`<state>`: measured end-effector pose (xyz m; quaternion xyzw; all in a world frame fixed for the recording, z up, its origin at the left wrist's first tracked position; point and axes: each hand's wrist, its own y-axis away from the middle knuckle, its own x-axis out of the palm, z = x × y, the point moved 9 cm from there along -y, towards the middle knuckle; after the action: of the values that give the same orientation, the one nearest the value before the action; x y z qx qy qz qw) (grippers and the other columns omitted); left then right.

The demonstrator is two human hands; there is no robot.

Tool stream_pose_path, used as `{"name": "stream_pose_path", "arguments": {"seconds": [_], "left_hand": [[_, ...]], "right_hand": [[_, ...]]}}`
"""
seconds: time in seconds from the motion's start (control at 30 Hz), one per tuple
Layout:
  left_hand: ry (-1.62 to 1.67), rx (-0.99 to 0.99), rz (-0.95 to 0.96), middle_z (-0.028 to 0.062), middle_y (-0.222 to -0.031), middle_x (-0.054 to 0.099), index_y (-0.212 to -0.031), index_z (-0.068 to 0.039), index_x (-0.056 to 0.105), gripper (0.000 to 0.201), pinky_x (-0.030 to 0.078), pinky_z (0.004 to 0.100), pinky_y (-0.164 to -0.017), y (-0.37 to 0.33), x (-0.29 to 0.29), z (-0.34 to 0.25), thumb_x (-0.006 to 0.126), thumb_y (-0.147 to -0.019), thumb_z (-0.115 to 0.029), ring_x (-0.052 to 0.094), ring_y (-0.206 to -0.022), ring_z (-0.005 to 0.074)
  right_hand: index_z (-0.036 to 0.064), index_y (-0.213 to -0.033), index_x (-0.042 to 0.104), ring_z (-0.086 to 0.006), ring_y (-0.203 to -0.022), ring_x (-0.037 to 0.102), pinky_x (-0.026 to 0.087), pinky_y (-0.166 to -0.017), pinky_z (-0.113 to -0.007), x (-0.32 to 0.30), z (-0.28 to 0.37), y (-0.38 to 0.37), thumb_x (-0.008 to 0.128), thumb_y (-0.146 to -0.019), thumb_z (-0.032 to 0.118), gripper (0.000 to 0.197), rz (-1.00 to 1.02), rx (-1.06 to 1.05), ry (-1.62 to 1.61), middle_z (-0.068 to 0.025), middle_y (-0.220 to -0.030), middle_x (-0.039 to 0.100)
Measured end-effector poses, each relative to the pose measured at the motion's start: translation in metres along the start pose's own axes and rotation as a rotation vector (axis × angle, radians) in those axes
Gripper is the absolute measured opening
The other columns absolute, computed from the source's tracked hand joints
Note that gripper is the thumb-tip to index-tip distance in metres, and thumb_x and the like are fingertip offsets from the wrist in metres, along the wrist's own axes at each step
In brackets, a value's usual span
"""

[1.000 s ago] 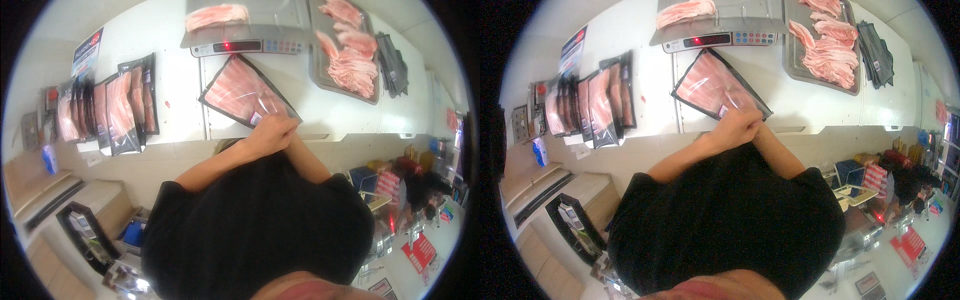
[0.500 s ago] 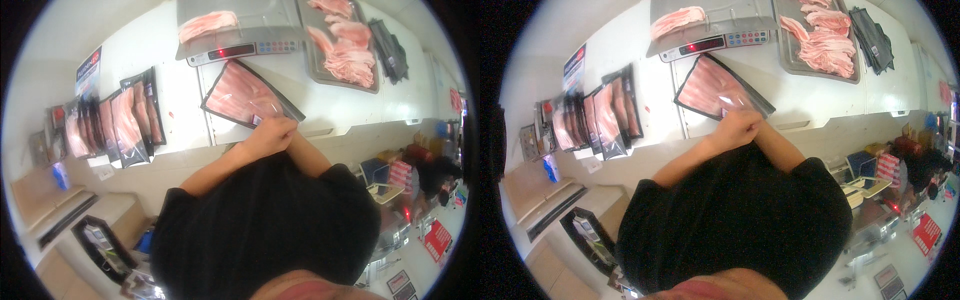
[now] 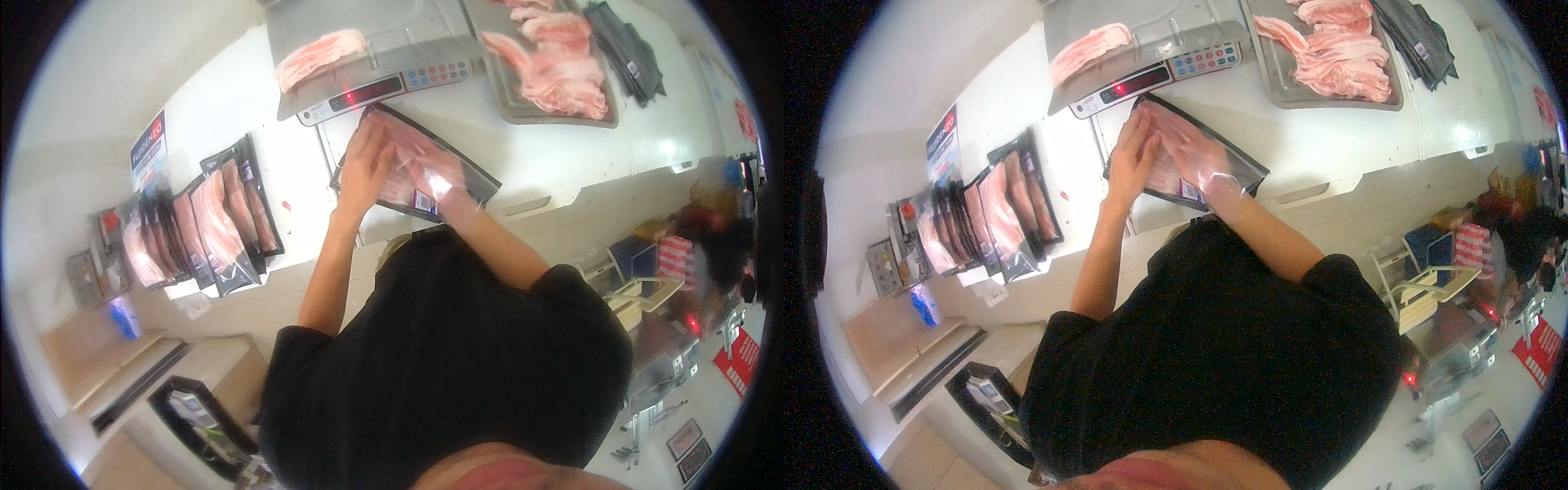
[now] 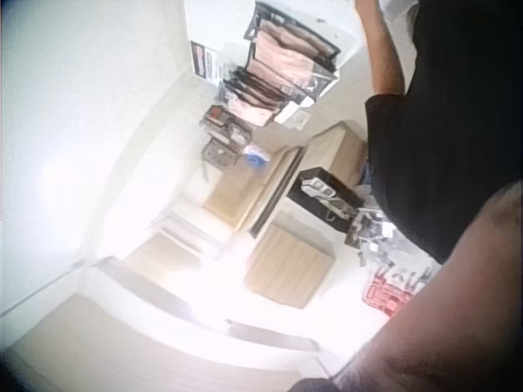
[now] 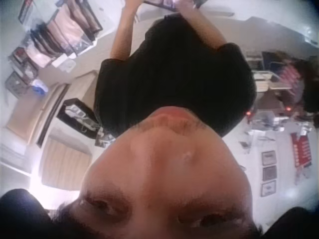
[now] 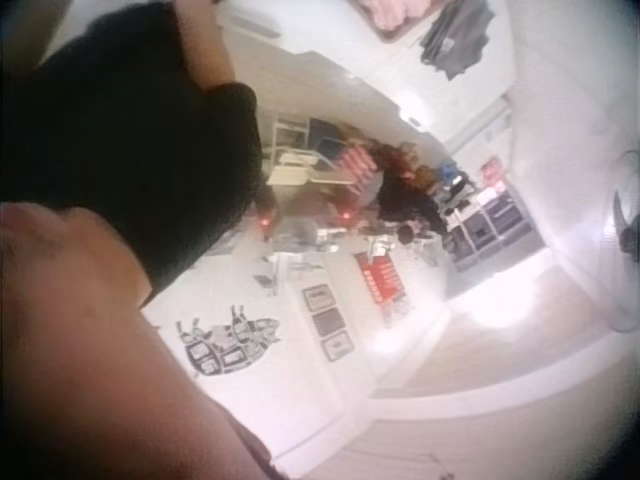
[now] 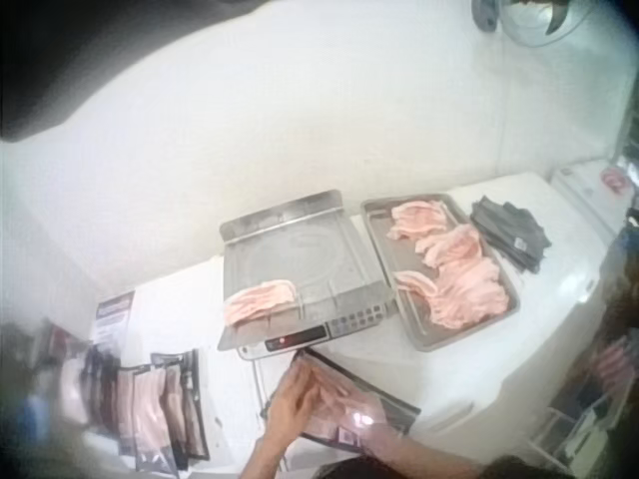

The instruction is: The person places slices of meat into plastic trays and onto a scale, then moves the trays aside.

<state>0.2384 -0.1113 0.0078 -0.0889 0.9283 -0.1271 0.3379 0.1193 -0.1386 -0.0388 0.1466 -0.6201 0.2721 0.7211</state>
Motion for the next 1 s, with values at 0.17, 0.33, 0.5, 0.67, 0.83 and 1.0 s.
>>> {"name": "stream_pose_path", "arguments": {"seconds": [0.17,0.33,0.5,0.67,0.83,1.0], "left_hand": [[-0.082,0.075,0.052,0.0286,-0.147,0.058,-0.132,0.008,0.065,0.041,0.038,0.0506,-0.119,-0.005,0.005,0.007,0.064,-0.099,-0.015,0.048,-0.142,0.0480],[-0.148,0.089,0.090,0.0255,-0.146,0.059,-0.130,0.003,0.068,0.038,0.039,0.0515,-0.118,-0.006,0.007,0.010,0.064,-0.099,-0.019,0.050,-0.140,0.0476],[-0.202,0.032,0.078,0.0200,-0.151,0.053,-0.130,-0.005,0.069,0.037,0.035,0.0535,-0.119,-0.003,0.008,0.012,0.064,-0.098,-0.022,0.043,-0.144,0.0451],[-0.370,0.108,0.205,0.0166,-0.157,0.046,-0.139,-0.010,0.064,0.042,0.030,0.0630,-0.120,0.003,0.027,0.023,0.060,-0.100,-0.024,0.034,-0.149,0.0481],[-0.457,0.094,0.268,0.0162,-0.165,0.039,-0.143,-0.012,0.064,0.043,0.026,0.0674,-0.121,0.004,0.027,0.013,0.058,-0.102,-0.027,0.028,-0.156,0.0454],[-0.113,0.022,-0.002,0.0166,-0.163,0.045,-0.154,-0.009,0.052,0.053,0.025,0.0655,-0.122,0.012,-0.031,-0.020,0.057,-0.105,-0.028,0.031,-0.155,0.0455]], "right_hand": [[-0.0135,-0.158,0.029,-0.0335,-0.154,0.037,0.026,-0.131,-0.042,-0.009,-0.001,0.004,0.062,-0.094,-0.002,0.073,-0.063,0.023,-0.060,-0.0283,-0.165,0.035],[-0.0114,-0.156,0.036,-0.0358,-0.149,0.044,0.033,-0.127,-0.047,-0.014,0.028,0.056,0.063,-0.096,0.005,0.068,-0.347,0.044,0.449,-0.0274,-0.161,0.041],[-0.0096,-0.150,0.046,-0.0338,-0.140,0.054,0.042,-0.121,-0.044,-0.004,0.074,0.095,0.059,-0.101,0.009,0.054,-0.269,0.130,0.926,-0.0245,-0.153,0.053],[0.0006,-0.133,0.067,-0.0245,-0.121,0.067,0.051,-0.107,-0.035,-0.009,0.134,0.135,0.065,-0.101,0.017,0.036,-0.508,0.578,0.836,-0.0130,-0.125,0.074],[-0.0007,-0.123,0.072,-0.0124,-0.103,0.066,0.052,-0.094,-0.030,0.060,0.231,0.046,0.066,-0.102,0.014,0.026,-0.253,0.267,1.936,-0.0066,-0.111,0.075],[0.0010,-0.126,0.071,-0.0171,-0.106,0.070,0.054,-0.096,-0.033,0.165,0.144,-0.095,0.071,-0.097,0.013,0.031,0.094,-0.132,1.912,-0.0098,-0.115,0.076]]}}
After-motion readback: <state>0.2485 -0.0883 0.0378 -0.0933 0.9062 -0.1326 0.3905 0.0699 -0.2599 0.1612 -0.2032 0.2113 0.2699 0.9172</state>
